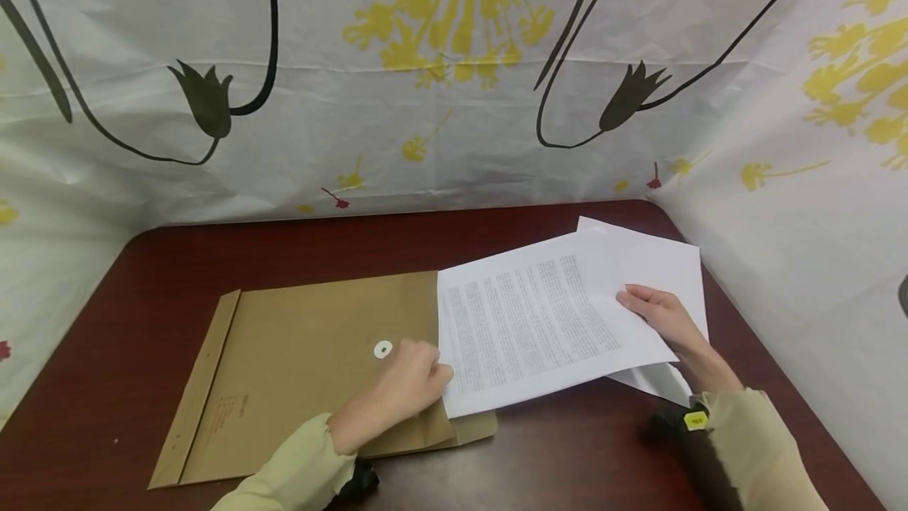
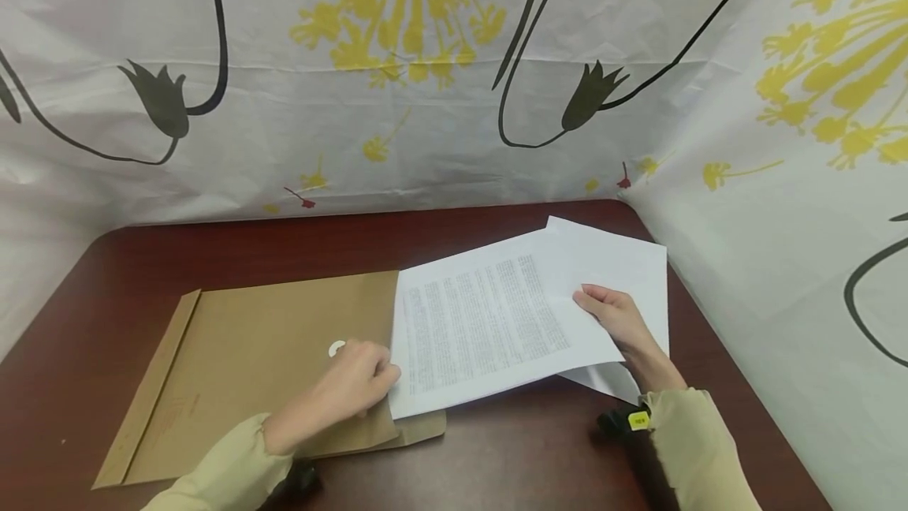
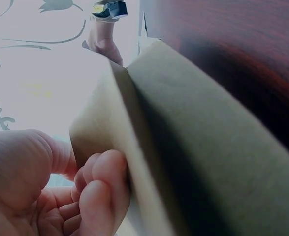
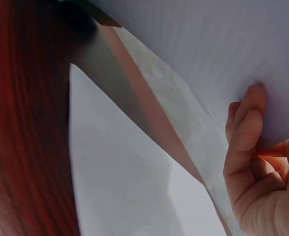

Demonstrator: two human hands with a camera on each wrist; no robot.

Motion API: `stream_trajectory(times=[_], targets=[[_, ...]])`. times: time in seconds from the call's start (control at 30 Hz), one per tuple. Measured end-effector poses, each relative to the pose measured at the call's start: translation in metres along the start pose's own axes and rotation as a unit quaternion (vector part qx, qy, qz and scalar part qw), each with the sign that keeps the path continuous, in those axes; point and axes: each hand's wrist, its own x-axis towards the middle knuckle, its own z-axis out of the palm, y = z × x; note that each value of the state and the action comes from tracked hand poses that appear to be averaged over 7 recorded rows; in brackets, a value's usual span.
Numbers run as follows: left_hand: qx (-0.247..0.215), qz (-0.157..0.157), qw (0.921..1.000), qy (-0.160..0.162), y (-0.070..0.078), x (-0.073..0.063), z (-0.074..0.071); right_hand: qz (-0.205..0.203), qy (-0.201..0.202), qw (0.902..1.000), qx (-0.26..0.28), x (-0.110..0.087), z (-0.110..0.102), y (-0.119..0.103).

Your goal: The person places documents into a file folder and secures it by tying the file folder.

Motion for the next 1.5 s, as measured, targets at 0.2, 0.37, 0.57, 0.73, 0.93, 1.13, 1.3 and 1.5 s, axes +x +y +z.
stream_trajectory(times=[0.2, 0.37, 0.57, 0.73, 0.93, 1.13, 1.3, 1.5], targets=[[-0.009, 0.012, 0.9998, 0.009, -0.001, 0.000, 0.001, -0.021, 0.016, 0.9995, 0.014, -0.005, 0.015, 0.001], [-0.013, 0.032, 0.9988, 0.034, -0.001, -0.001, 0.000, -0.035, 0.014, 0.9991, 0.016, -0.008, 0.028, 0.002], [-0.021, 0.009, 0.9997, 0.012, -0.002, -0.001, 0.001, -0.050, -0.037, 0.9978, -0.024, -0.010, 0.045, 0.004], [-0.029, -0.003, 0.9996, -0.002, 0.001, -0.001, -0.001, -0.048, -0.043, 0.9965, -0.052, -0.011, 0.049, 0.001], [-0.036, -0.008, 0.9993, -0.010, 0.001, -0.001, -0.002, -0.044, -0.052, 0.9962, -0.054, -0.011, 0.049, -0.002], [-0.032, -0.003, 0.9995, 0.000, 0.000, -0.002, -0.001, -0.045, -0.092, 0.9948, 0.004, -0.008, 0.069, -0.004], [-0.031, 0.001, 0.9995, 0.000, 0.001, 0.000, -0.002, -0.063, -0.136, 0.9887, 0.012, -0.005, 0.092, -0.006], [-0.034, -0.008, 0.9993, -0.013, 0.001, 0.000, -0.002, -0.064, -0.120, 0.9906, 0.004, -0.004, 0.098, -0.010]])
